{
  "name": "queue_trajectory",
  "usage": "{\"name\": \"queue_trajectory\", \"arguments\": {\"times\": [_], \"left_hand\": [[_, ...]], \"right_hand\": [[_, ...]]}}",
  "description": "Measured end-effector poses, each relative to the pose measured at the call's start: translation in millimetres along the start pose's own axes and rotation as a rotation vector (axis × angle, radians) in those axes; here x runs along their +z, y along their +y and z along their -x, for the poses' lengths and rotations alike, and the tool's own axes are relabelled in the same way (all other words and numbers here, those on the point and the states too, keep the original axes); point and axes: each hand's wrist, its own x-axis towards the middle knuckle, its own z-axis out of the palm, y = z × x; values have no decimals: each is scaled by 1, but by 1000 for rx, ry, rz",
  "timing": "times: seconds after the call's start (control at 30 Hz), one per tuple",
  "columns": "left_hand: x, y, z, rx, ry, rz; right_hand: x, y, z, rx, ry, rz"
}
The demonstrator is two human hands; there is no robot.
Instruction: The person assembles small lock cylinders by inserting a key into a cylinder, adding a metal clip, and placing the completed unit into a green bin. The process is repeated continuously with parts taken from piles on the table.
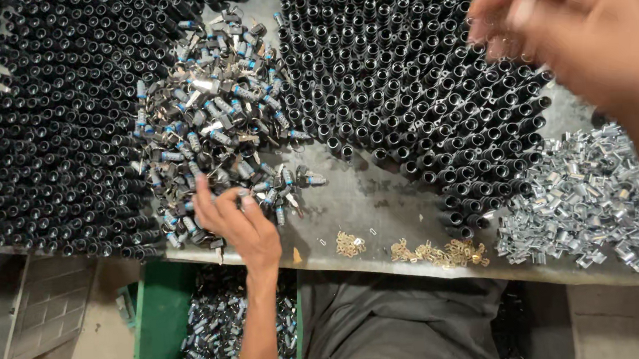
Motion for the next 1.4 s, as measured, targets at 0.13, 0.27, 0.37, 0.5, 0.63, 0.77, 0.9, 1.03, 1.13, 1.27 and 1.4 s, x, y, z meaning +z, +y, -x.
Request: {"name": "queue_trajectory", "arguments": {"times": [0.13,0.27,0.37,0.5,0.63,0.77,0.9,1.03,1.13,1.27,1.4], "left_hand": [[3,15,20,-8,-57,89],[-1,20,28,-19,-103,115],[-5,16,23,-14,43,69],[-17,-3,14,-47,201,-101],[-18,-21,5,-106,176,-111],[-9,-30,0,-153,171,-47],[0,-28,-11,-134,189,-15],[0,-24,-20,-255,135,32],[3,-24,-21,-253,132,46],[13,-28,-17,-177,133,42],[17,-27,-16,-164,115,56]], "right_hand": [[71,-36,84,22,-283,-240],[117,-59,131,58,-495,-268],[159,-59,125,-154,-421,-358],[231,-70,46,-568,-147,-172],[308,-108,-77,-664,110,142],[353,-126,-138,-511,-131,407],[360,-121,-160,-381,-429,571],[351,-119,-176,-325,-535,622],[338,-117,-185,-246,-692,690],[328,-107,-187,-226,-733,743],[319,-97,-180,-229,-736,709]]}}
